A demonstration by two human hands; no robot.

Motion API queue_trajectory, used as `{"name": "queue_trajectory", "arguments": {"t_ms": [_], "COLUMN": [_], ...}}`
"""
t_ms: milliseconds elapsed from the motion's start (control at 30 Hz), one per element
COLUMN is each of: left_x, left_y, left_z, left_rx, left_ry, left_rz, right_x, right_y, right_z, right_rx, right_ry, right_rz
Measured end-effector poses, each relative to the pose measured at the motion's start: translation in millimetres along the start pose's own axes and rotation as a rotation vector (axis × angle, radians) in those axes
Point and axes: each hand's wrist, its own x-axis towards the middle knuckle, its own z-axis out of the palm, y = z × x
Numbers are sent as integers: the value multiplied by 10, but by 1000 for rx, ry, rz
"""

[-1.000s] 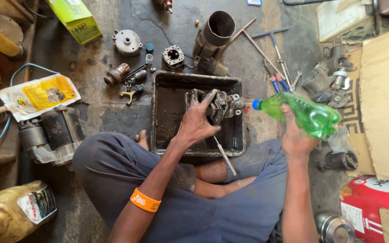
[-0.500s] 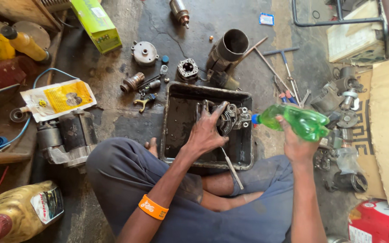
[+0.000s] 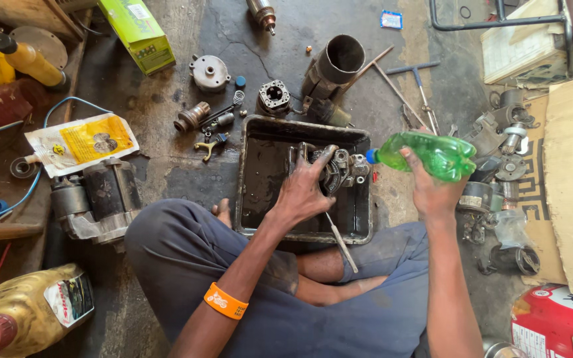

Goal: The person scrubs a metal engine casing with a toothbrush in a tray of dark liquid, then pours a clear liquid from a green plastic bottle over the part to rinse it. The person rotates the part to clean different sides.

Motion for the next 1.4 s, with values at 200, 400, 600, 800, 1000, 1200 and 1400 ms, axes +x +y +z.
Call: {"name": "queue_trajectory", "arguments": {"t_ms": [200, 400, 600, 800, 1000, 1200, 1400], "left_x": [4, 13, 30, 6, 28, 12, -13], "left_y": [-42, -111, -168, -180, -198, -209, -142], "left_z": [28, 95, 170, 142, 172, 169, 106], "left_rx": [67, 145, 163, 145, 230, 253, 265], "left_ry": [-6, -12, -21, 20, 88, 160, 199], "left_rz": [21, 47, 76, 141, 193, 271, 312], "right_x": [-27, -24, -54, -157, -228, -285, -332], "right_y": [9, 102, 147, 73, -33, -83, 56], "right_z": [-33, -11, 40, 102, 174, 178, 75], "right_rx": [284, 325, 332, 364, 299, 221, 105], "right_ry": [-52, 6, 13, 2, 6, -2, 36], "right_rz": [-23, -13, -13, -40, -83, -101, -14]}}
